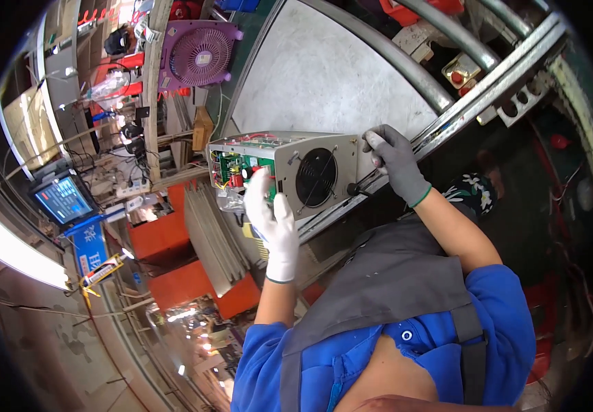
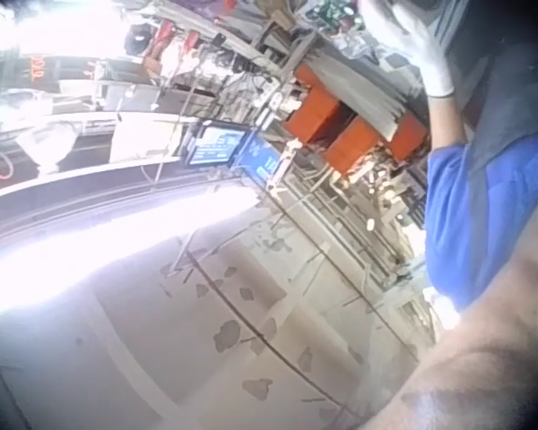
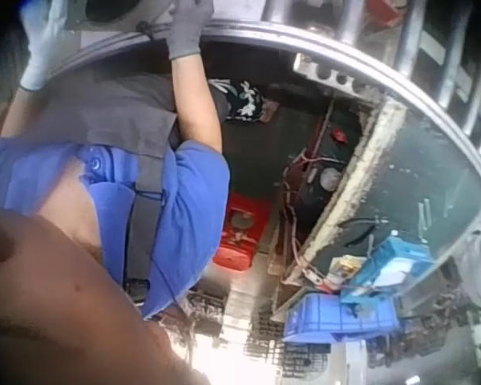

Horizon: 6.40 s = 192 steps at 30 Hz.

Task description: Assembling, labeling, and applying sealant to components within a solar inverter or power electronics unit.

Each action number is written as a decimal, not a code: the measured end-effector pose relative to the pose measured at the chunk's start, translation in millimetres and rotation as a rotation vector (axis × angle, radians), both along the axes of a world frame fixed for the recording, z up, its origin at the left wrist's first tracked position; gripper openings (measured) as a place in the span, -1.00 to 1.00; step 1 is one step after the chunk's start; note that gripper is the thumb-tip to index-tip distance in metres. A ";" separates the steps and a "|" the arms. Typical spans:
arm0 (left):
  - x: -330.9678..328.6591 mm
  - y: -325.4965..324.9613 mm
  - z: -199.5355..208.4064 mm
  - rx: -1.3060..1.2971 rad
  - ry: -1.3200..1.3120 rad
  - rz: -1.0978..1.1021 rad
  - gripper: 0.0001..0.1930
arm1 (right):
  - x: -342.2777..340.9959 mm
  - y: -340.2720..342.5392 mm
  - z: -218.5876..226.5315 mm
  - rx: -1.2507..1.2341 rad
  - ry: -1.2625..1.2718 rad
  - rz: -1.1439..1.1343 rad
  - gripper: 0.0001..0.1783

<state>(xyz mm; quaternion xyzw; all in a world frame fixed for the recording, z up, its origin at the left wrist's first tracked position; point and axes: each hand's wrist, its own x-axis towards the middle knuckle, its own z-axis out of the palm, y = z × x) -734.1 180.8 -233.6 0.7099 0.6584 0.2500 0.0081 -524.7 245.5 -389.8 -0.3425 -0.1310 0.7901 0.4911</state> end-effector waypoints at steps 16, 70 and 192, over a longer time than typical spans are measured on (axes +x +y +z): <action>-13.9 -2.0 -60.2 0.517 -0.784 0.318 -0.16 | -74.4 55.8 48.7 0.523 -0.184 0.429 -0.50; -512.9 -166.4 -203.5 -0.060 -0.227 1.142 -0.74 | -644.7 -104.7 -12.9 1.408 -1.265 1.149 -0.78; -223.0 57.2 103.7 0.471 -1.502 0.290 -0.57 | -198.5 8.7 188.4 0.691 -0.470 0.281 -0.60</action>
